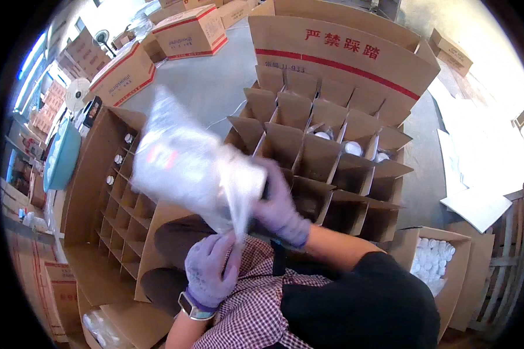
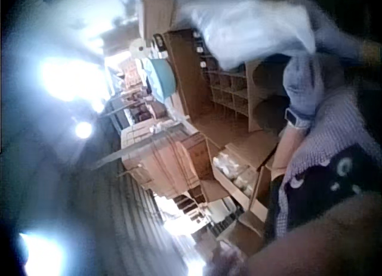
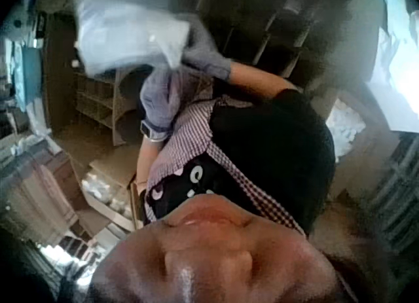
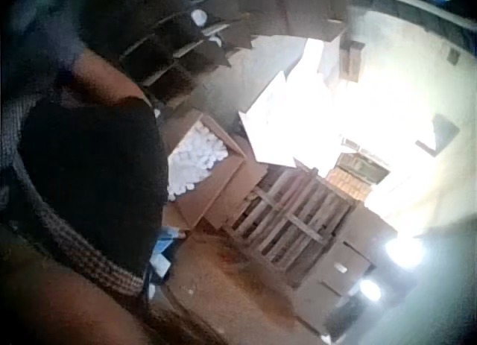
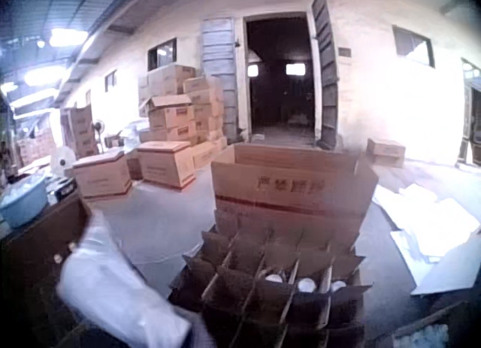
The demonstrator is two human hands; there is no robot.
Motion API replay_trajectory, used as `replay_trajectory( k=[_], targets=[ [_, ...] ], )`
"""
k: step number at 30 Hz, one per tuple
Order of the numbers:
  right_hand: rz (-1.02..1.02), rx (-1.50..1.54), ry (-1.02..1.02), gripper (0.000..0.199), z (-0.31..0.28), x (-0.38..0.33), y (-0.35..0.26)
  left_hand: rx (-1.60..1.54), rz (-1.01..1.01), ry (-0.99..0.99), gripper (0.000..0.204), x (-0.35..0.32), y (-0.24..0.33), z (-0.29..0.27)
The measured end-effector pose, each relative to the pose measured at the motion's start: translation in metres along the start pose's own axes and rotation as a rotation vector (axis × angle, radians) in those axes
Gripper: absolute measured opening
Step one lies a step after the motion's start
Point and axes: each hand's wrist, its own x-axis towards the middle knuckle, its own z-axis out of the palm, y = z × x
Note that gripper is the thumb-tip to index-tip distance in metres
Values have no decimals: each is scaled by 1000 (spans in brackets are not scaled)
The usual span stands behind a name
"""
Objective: The person packs white thermos bottles into a cardboard box with dividers. They place a black filter into the thermos, wrap it in a plastic bag, and place it into the box. The person repeats this process for multiple thermoses.
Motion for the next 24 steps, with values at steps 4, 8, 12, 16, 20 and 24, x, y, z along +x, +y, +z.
replay_trajectory(
  k=[4,8,12,16,20,24],
  targets=[
    [-13,-260,237,60,-110,67,8,62,-197,45,34,-30,-30,-24],
    [50,-500,350,58,-185,130,41,130,-473,230,27,-122,-95,-74],
    [252,-969,293,64,-228,181,100,131,-852,531,27,-246,-120,-126],
    [351,-1448,1,67,-199,225,148,213,-1137,830,35,-368,-85,-153],
    [476,-1048,-166,62,-106,232,141,519,-1428,902,36,-448,7,-155],
    [224,-736,-287,48,-146,216,170,689,-1562,1038,30,-558,36,-164]
  ],
)
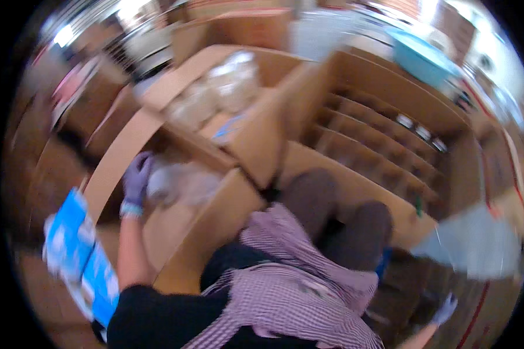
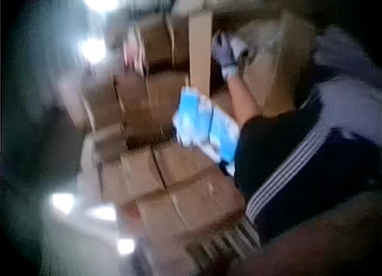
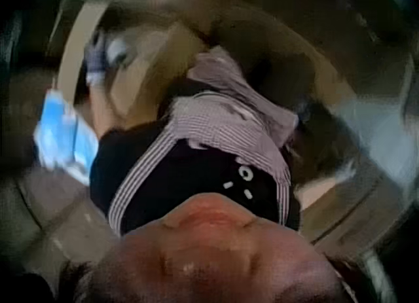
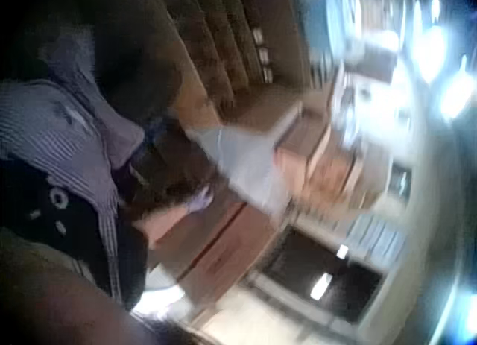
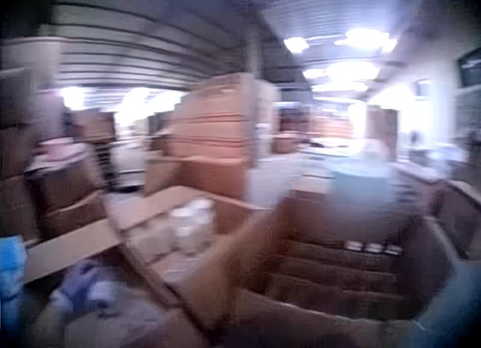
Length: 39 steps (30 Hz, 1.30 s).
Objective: The person packs white thermos bottles into a cardboard box with dividers. They place a black filter into the thermos, wrap it in a plastic bag, and place it into the box. The person repeats this process for multiple thermoses.
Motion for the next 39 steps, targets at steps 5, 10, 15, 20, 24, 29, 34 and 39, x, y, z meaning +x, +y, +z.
replay_trajectory(
  k=[5,10,15,20,24,29,34,39],
  targets=[
    [-56,-190,-155,37,99,13,-27,335,-579,-207,53,-36,-173,-44],
    [-81,-220,-379,41,90,22,-70,318,-909,-64,125,-16,-204,34],
    [-243,-262,-290,34,150,-11,-153,493,-381,-303,52,19,-231,106],
    [-413,-175,-257,35,192,-38,-222,-229,-721,-216,88,-41,-278,99],
    [-469,52,-376,35,218,-90,-306,-862,-972,-85,100,-84,-181,48],
    [-522,362,-771,41,246,-159,-384,-808,-235,-141,104,-73,-41,-14],
    [-442,618,-1341,72,231,-251,-449,2,605,-124,107,-59,197,-40],
    [-203,759,-1339,61,244,-232,-387,25,1370,-273,99,-73,282,4]
  ],
)
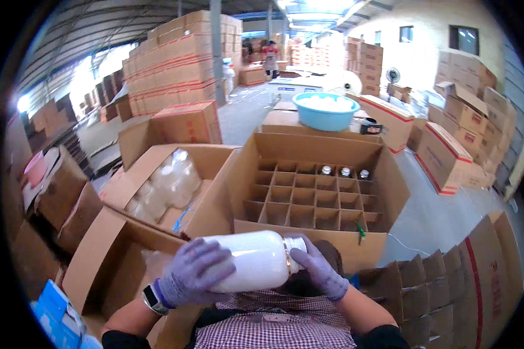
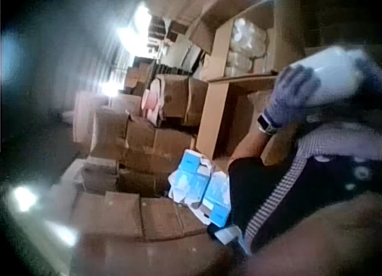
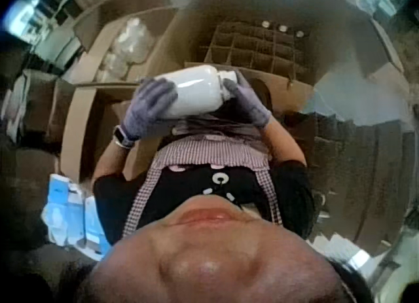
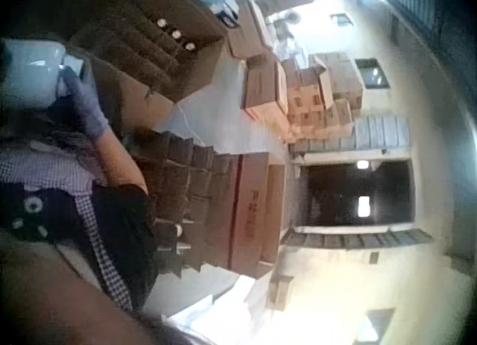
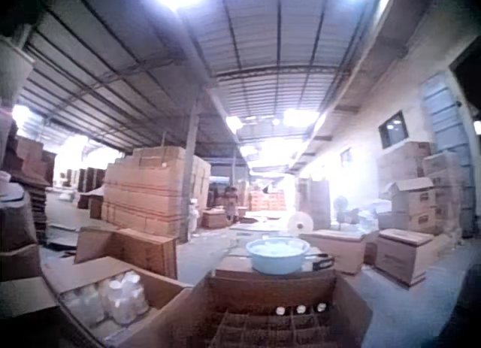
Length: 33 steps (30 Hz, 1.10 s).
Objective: The person packs white thermos bottles into a cardboard box with dividers. They place a black filter into the thermos, wrap it in a plastic bag, and place it into the box. The person repeats this process for multiple thermoses.
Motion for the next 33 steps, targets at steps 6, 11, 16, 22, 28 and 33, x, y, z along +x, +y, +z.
replay_trajectory(
  k=[6,11,16,22,28,33],
  targets=[
    [201,534,182,43,-58,-57,71,-719,-234,138,139,27,9,71],
    [80,435,89,48,-86,-84,76,-768,-244,24,147,53,5,100],
    [-679,-626,123,83,-56,-80,-12,-1945,-917,54,130,52,-1,92],
    [-154,-240,72,50,-74,-64,39,-1184,-498,162,133,33,7,113],
    [-589,-866,192,85,-69,-71,-20,-2004,-1047,106,105,44,5,131],
    [-41,-128,356,77,-76,-73,-22,-1612,-745,198,117,75,-1,162]
  ],
)
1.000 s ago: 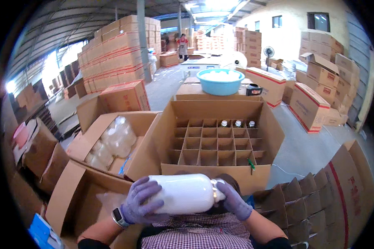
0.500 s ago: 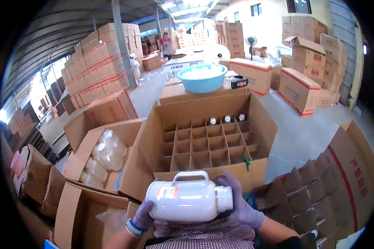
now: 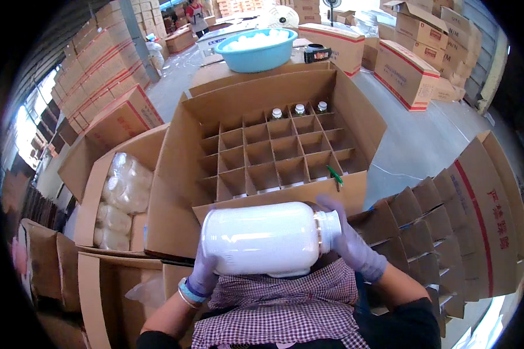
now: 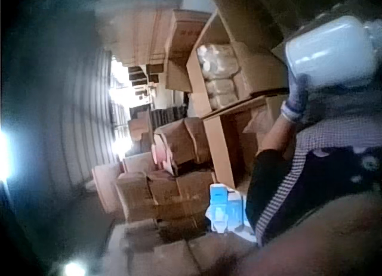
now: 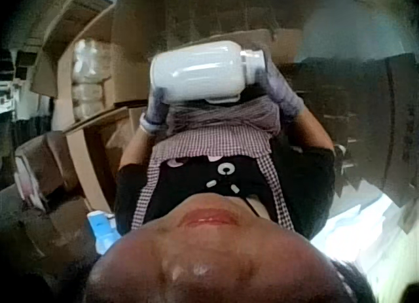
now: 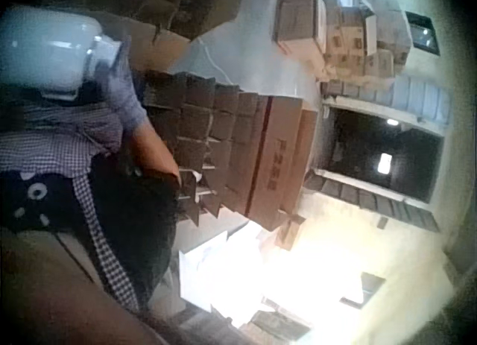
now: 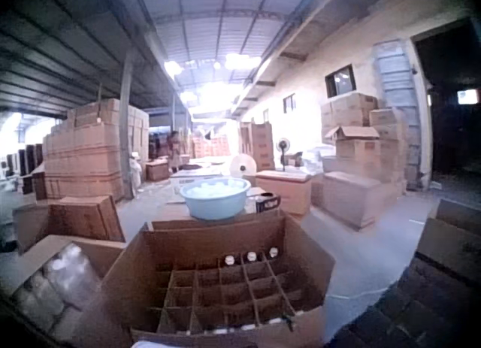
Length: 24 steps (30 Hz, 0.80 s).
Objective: The person packs white thermos bottles into a cardboard box with dividers. They place a black filter into the thermos, wrap it in a plastic bag, and place it into the box. The person repeats this process for multiple thermoses.
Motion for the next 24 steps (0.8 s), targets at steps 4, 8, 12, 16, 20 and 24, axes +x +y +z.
replay_trajectory(
  k=[4,8,12,16,20,24],
  targets=[
    [41,-143,388,58,-38,-4,19,91,54,-136,122,75,-2,24],
    [-532,-466,829,53,-57,1,15,955,-16,63,110,182,-88,16],
    [-468,-407,973,65,-71,7,36,1453,-142,-13,123,239,-153,27],
    [-374,-352,884,76,-71,6,64,1553,-178,-129,120,274,-181,19],
    [-391,-194,802,70,-58,18,91,1393,426,32,92,375,-170,28],
    [-403,-248,703,70,-59,21,102,1365,307,29,73,524,-208,25]
  ],
)
